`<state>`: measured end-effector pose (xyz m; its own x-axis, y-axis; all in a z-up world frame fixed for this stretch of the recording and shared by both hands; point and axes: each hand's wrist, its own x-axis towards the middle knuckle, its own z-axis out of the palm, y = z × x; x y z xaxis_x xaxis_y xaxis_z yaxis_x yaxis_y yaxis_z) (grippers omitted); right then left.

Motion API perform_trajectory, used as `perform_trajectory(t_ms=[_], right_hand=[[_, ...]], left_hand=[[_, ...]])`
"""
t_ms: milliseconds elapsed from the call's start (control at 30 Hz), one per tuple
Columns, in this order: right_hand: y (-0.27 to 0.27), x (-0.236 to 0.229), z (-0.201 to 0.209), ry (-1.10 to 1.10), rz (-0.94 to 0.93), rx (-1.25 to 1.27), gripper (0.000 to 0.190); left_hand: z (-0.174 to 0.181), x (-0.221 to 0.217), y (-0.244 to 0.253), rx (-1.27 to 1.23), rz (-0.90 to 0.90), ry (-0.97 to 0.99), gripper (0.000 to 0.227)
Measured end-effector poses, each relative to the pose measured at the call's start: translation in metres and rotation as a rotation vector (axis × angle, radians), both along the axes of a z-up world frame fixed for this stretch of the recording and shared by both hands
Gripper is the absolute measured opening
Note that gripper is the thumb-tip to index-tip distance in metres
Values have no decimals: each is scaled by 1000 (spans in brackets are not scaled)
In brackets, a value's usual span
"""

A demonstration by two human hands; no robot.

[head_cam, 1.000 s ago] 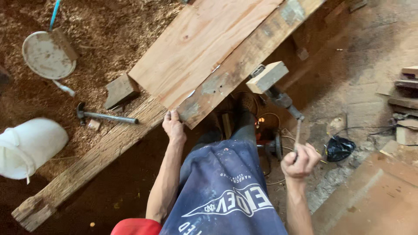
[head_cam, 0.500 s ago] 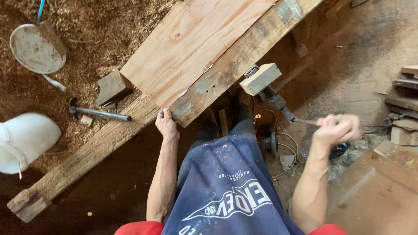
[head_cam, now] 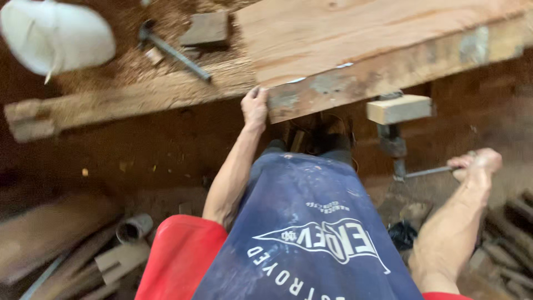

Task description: The person applies glue to a wooden plank, places another plank on top, and secures them using a clamp. They then use a hammer to tap the planks and adjust the clamp to ensure a tight bond.

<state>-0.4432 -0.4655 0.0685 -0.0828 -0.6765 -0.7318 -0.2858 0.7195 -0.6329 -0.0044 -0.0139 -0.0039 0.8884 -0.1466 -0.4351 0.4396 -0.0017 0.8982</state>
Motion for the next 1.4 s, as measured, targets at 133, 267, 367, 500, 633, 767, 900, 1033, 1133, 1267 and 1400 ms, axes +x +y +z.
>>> perform_trajectory(t_ms=[133,267,367,500,633,767,900,1033,1133,1267,1400], right_hand=[[23,16,10,-29,14,-72,20],[41,7,31,-101,-70,-183,26],[45,0,37,-54,-86,-158,34],[52,-11,41,158,-76,-295,43],[40,-6,54,439,35,-964,50],[55,28,61,223,165,-1338,40],[130,113,78,324,193,-1258,25],[239,209,114,218,325,-1245,23],[298,246,146,385,528,-1266,16],[334,289,146,51,570,-963,18],[357,321,150,-305,785,-815,38]], left_hand=[[-11,-2,-5,-41,0,15,44],[-27,-10,-7,-152,30,30,44],[-29,-11,-7,-254,44,59,44],[0,-7,8,-216,88,334,40],[15,42,34,600,317,-39,50],[-7,131,83,947,347,57,103],[-34,174,110,925,173,-86,104],[-23,184,108,390,310,-146,38],[26,177,123,52,186,-123,19],[110,153,110,-154,49,-36,16],[173,89,63,-68,-318,-286,29]])
